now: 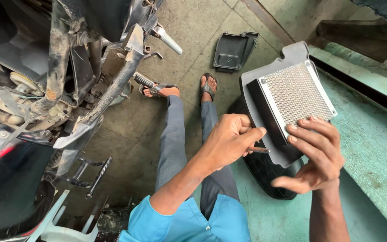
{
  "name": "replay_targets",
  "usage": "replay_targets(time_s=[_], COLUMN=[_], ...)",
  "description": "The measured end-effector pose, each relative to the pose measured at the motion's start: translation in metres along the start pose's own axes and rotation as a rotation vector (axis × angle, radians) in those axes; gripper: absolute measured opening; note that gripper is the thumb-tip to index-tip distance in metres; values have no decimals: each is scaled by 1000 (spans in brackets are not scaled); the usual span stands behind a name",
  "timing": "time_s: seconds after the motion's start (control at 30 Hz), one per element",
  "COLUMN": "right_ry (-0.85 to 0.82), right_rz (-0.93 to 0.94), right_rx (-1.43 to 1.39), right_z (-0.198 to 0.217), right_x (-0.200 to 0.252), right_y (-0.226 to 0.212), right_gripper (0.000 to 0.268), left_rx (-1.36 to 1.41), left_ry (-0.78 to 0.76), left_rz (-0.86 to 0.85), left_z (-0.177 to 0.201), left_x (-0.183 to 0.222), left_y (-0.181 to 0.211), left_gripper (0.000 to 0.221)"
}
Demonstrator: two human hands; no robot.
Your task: The recorder removes the motorcycle air filter housing cover using a screwdriver, extracts the air filter element, and inspects it.
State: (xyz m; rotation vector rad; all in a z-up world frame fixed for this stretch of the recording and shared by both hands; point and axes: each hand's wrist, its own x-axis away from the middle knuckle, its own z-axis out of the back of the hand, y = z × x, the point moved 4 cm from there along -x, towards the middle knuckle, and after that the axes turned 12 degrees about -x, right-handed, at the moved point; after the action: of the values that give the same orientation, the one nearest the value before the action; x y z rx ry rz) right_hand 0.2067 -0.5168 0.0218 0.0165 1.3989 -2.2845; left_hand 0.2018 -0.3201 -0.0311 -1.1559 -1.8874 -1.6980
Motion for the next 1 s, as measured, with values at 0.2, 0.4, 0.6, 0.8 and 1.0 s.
replay_targets(time_s=[0.2,0.4,0.6,0.8,1.0], right_ry=[53,149,166,110,-48], right_rz=[215,130,149,198,56], right_rx=[191,187,179,159,229], right_z=[3,4,6,4,1], right_x=[15,15,14,-1,1], right_y=[1,-4,-6,-9,-5], right_gripper=[24,17,14,22,8], left_rx=[20,-92,-77,-103,-11], left_ry=[-123,-104,-107,-96,-46], left_rz=[37,31,-36,-45,-26], left_z=[-9,-12,-10,-14,-15], left_x=[5,3,6,7,-1], left_y=[15,13,23,14,-7], left_gripper=[27,29,29,29,22])
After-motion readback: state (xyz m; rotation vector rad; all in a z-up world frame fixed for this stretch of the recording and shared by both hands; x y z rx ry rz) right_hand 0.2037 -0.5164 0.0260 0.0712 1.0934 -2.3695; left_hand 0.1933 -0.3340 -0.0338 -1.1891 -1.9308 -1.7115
